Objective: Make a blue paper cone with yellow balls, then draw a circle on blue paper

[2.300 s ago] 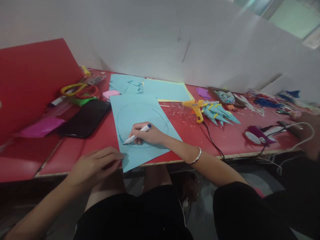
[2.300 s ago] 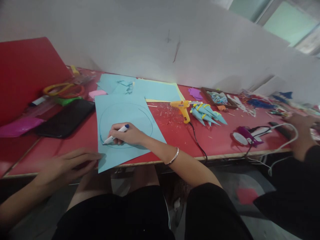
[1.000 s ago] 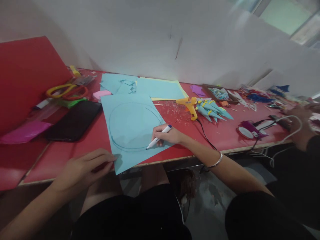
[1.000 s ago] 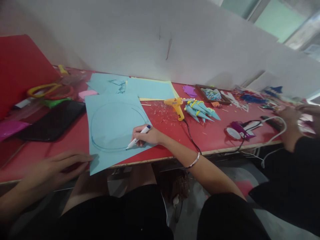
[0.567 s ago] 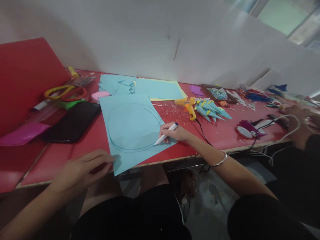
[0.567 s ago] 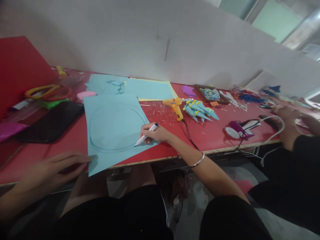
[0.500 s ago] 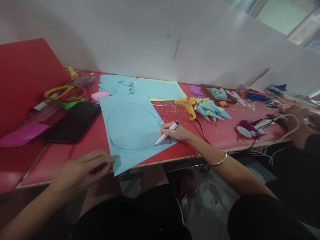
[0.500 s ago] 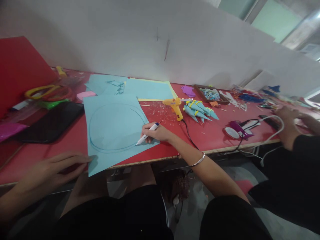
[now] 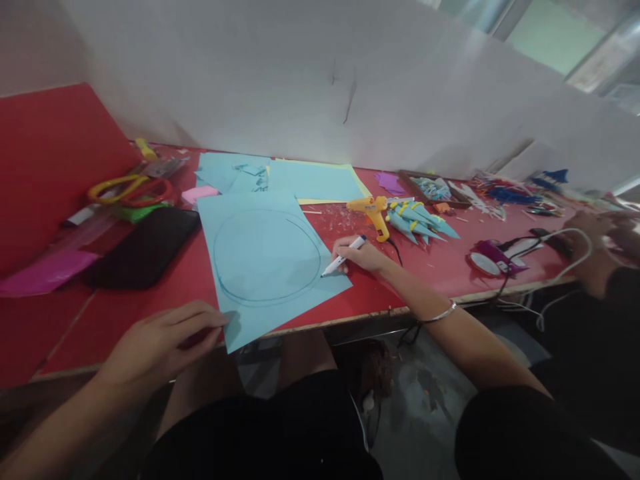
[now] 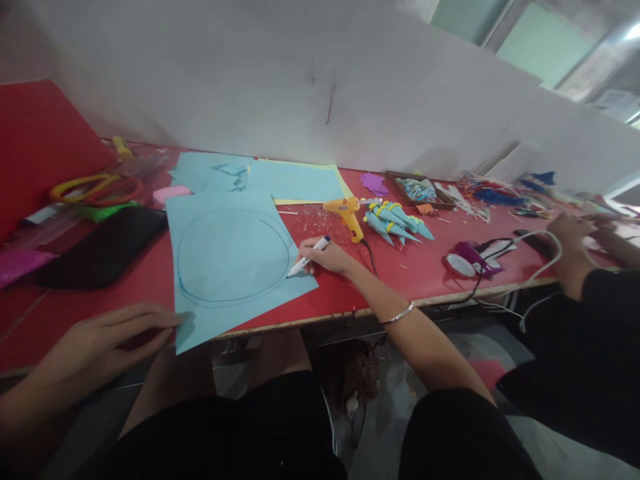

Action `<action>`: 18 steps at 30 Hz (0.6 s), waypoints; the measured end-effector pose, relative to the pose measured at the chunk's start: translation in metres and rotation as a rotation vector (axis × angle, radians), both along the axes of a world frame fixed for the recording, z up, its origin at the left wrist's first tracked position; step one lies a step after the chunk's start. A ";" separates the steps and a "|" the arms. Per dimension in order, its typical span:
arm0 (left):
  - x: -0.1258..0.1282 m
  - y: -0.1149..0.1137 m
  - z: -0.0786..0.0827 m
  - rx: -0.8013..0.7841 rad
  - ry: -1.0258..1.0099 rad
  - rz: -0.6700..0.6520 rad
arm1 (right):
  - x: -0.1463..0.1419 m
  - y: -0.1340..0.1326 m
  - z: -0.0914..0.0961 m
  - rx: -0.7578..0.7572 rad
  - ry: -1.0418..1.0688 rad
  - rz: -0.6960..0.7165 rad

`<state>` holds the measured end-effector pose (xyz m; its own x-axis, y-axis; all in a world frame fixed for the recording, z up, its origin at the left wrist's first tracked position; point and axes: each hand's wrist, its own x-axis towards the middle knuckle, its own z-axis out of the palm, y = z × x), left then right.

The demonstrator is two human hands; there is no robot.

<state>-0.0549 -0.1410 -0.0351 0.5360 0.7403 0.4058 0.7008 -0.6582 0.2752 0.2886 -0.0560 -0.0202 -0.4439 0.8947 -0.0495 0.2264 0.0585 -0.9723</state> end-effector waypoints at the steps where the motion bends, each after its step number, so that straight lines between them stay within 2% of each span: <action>1: 0.000 0.000 0.000 -0.008 0.009 0.006 | 0.001 0.001 0.000 0.015 -0.004 -0.007; 5: -0.002 0.000 -0.003 -0.036 0.015 0.030 | 0.006 0.005 -0.001 0.072 -0.020 -0.018; 10: -0.005 0.000 -0.007 -0.050 -0.014 -0.008 | 0.009 0.014 -0.003 0.120 -0.024 -0.048; 14: -0.002 0.001 -0.001 -0.017 0.000 -0.002 | 0.009 0.022 -0.005 0.164 -0.039 -0.057; 18: 0.002 0.002 0.006 -0.068 0.003 -0.023 | 0.009 0.027 -0.007 0.163 -0.048 -0.104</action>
<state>-0.0526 -0.1394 -0.0290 0.5540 0.7538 0.3534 0.6867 -0.6537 0.3180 0.2973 -0.0289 -0.0277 -0.3494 0.9335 0.0806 0.2853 0.1880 -0.9398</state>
